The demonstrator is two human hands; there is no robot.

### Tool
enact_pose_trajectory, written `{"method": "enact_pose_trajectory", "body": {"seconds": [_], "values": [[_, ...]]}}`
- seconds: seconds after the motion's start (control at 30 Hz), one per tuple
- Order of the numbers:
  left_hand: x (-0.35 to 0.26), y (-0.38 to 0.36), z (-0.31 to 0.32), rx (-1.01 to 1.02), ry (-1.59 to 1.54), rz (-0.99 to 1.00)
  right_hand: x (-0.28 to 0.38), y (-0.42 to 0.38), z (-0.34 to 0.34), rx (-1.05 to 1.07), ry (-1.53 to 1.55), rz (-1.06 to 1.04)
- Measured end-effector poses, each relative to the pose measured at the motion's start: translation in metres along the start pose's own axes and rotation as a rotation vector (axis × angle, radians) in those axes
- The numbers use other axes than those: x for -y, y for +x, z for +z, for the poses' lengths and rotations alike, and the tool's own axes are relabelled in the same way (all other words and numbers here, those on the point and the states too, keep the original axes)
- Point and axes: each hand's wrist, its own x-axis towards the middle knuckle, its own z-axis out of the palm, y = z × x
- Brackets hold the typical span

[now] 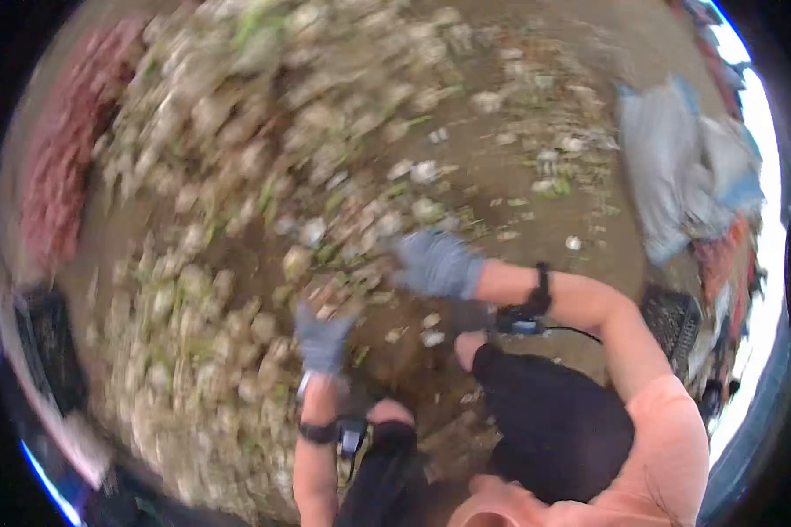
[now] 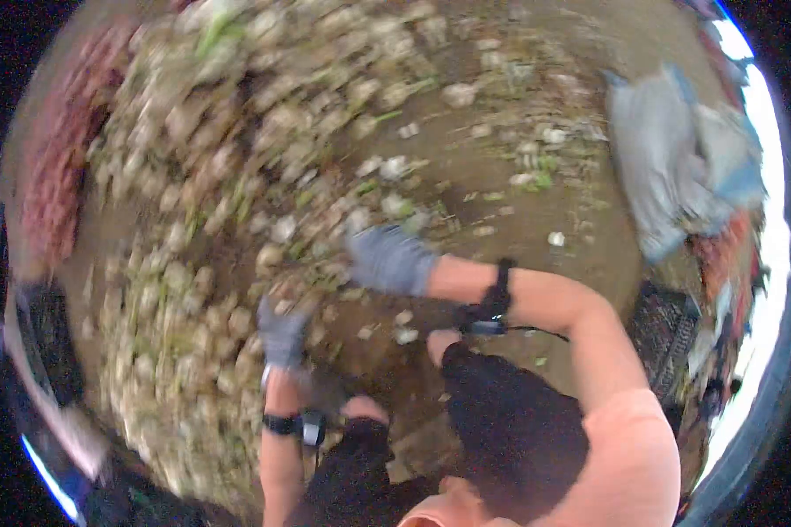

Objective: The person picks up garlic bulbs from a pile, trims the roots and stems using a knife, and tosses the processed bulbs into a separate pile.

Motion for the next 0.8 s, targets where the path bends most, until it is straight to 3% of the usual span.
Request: {"method": "enact_pose_trajectory", "body": {"seconds": [0.07, 0.1, 0.17, 0.2, 0.27, 0.3, 0.4, 0.43, 0.5, 0.53, 0.57, 0.6, 0.67, 0.73, 0.77, 0.8], "values": [[0.018, 0.007, -0.001, 0.155, -0.076, 0.047, 0.014, -0.003, -0.002, 0.091, -0.29, -0.008], [0.048, 0.019, -0.008, 0.121, -0.074, 0.037, 0.021, 0.001, 0.002, 0.107, -0.289, -0.04], [0.086, 0.037, -0.015, 0.197, 1.018, 0.898, 0.029, -0.002, 0.006, 0.095, -0.361, -0.179], [0.09, 0.035, -0.012, 0.197, 1.017, 0.892, 0.032, -0.002, 0.007, 0.1, -0.361, -0.181], [0.062, 0.021, 0.0, 0.359, -0.166, 0.131, 0.039, -0.003, 0.01, 0.005, -0.41, -0.289], [0.079, 0.023, 0.006, 0.343, -0.389, 0.091, 0.036, -0.003, 0.014, -0.027, -0.397, -0.319], [0.041, 0.009, 0.0, 0.331, -0.559, -0.078, 0.035, -0.006, 0.013, -0.06, -0.442, -0.365], [0.026, 0.006, -0.002, 0.331, -0.559, -0.079, 0.03, -0.005, 0.012, -0.059, -0.44, -0.364], [0.005, 0.002, -0.005, 0.347, 0.224, 0.234, 0.005, -0.002, 0.006, -0.075, -0.48, -0.322], [0.005, -0.008, -0.005, 0.345, 0.224, 0.233, -0.029, -0.002, 0.006, -0.071, -0.414, -0.239], [0.005, -0.02, -0.006, 0.252, 0.022, 0.197, -0.06, 0.0, 0.004, -0.074, -0.355, -0.168], [0.006, -0.024, -0.008, 0.169, -0.178, 0.159, -0.063, -0.005, -0.002, -0.081, -0.36, -0.171], [0.007, -0.021, -0.006, 0.184, -0.247, 0.099, -0.062, -0.017, -0.007, -0.082, -0.473, 0.078], [0.008, -0.014, -0.005, 0.257, -0.353, 0.0, -0.057, -0.012, 0.01, -0.121, -0.321, 0.069], [0.007, -0.012, -0.002, 0.256, -0.279, 0.199, -0.052, -0.004, 0.012, -0.169, -0.181, 0.049], [0.005, -0.011, -0.002, 0.259, -0.285, 0.199, -0.046, -0.003, 0.014, -0.168, -0.186, 0.053]]}}
